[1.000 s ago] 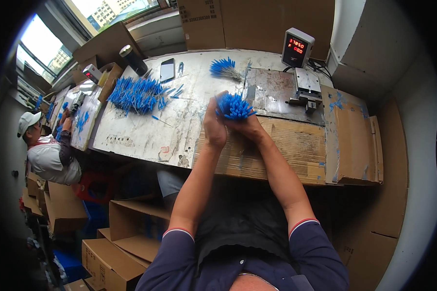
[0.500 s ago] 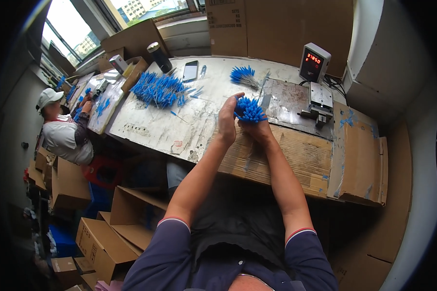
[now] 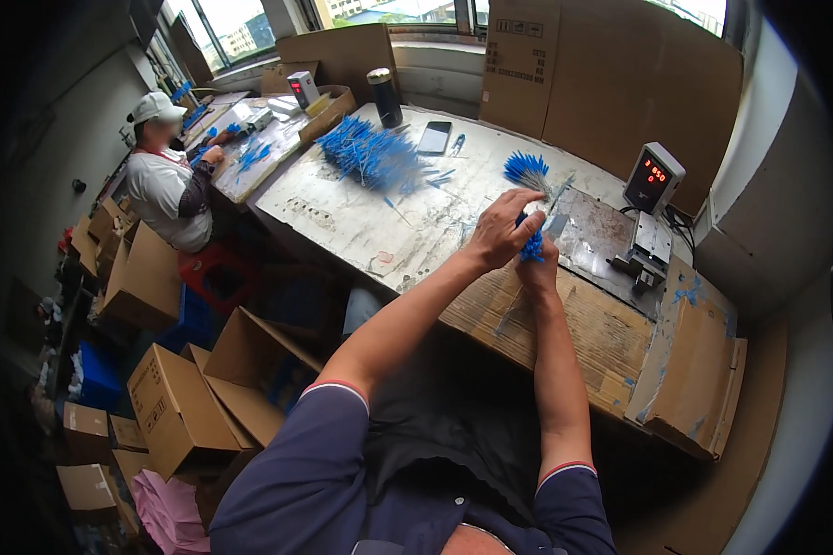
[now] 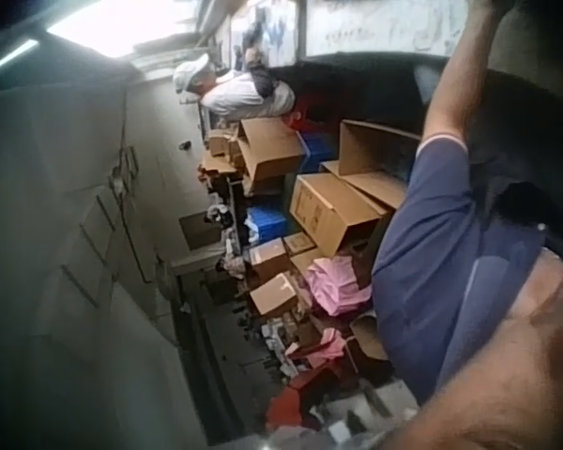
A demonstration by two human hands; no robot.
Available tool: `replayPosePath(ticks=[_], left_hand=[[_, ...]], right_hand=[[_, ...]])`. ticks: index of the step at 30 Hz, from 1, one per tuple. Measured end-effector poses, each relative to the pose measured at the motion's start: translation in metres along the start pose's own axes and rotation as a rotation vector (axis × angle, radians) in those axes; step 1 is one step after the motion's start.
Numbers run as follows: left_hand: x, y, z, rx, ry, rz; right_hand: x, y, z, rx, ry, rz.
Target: Assembling blue brush components using a press machine.
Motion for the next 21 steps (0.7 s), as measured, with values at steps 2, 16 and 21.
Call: replayPosePath(ticks=[2,16,21], left_hand=[[0.004,0.022,-0.005,-0.011,0.088,0.1],[0.017,-0.013,-0.004,0.12,0.141,0.178],[0.013,-0.017,-0.005,0.157,0.062,0.208]], right_hand=[[0.007,0.004,0.001,0.045,0.044,0.032],[0.007,-0.013,-0.007,0.135,-0.026,0.339],[0.01,-0.007,-0.008,0.247,0.078,0.458]])
Point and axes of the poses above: each hand's wrist, its own z-axis towards the middle knuckle, its own x-axis out of the palm, y = z × x, the point moved 6 cm from there along z, towards the middle knuckle, and after that the axes turned 3 degrees about z, right-handed, at the moved point
